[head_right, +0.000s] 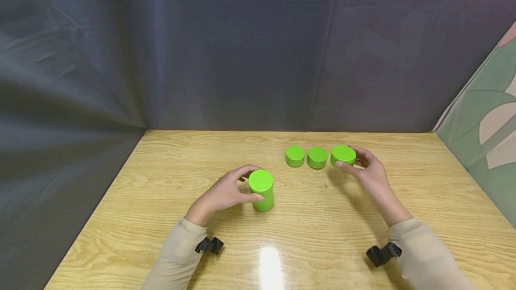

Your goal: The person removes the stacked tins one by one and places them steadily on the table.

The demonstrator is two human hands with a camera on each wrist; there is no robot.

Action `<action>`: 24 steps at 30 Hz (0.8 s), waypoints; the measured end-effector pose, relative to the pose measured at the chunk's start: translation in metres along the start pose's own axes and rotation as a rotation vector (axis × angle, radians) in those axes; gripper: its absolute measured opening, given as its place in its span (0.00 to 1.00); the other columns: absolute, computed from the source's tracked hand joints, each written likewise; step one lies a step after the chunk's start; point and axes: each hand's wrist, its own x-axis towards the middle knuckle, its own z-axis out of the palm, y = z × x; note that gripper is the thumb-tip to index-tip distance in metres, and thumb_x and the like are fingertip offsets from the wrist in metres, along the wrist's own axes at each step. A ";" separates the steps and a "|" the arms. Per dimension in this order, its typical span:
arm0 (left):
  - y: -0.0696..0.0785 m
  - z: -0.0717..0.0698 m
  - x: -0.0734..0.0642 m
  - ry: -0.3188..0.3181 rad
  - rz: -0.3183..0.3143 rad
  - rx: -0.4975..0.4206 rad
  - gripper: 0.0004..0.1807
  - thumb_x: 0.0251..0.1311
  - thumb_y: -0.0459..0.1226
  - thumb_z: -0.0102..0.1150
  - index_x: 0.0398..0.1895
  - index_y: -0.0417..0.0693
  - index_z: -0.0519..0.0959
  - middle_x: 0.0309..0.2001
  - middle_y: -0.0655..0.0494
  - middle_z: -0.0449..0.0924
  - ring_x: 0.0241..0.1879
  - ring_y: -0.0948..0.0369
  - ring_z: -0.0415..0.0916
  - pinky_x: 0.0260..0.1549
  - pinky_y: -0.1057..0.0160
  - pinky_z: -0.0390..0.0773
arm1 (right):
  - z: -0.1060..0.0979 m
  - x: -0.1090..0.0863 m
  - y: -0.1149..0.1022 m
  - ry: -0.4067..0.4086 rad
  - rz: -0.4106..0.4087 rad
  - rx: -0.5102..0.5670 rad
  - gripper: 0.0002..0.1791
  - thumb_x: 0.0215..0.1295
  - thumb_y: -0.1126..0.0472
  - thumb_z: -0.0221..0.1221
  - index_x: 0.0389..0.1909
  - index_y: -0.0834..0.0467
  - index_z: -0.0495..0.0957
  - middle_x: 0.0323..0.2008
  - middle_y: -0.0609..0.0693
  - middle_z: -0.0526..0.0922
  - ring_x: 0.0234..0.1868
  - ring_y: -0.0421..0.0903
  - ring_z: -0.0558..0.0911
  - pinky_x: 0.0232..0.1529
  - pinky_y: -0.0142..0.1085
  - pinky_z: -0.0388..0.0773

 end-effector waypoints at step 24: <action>0.000 0.000 -0.001 -0.007 0.010 -0.013 0.35 0.48 0.59 0.73 0.63 0.77 0.72 0.50 0.71 0.76 0.54 0.64 0.72 0.53 0.48 0.72 | -0.002 0.022 0.014 -0.033 0.028 0.074 0.45 0.66 0.51 0.65 0.73 0.69 0.55 0.52 0.38 0.71 0.45 0.24 0.70 0.44 0.17 0.70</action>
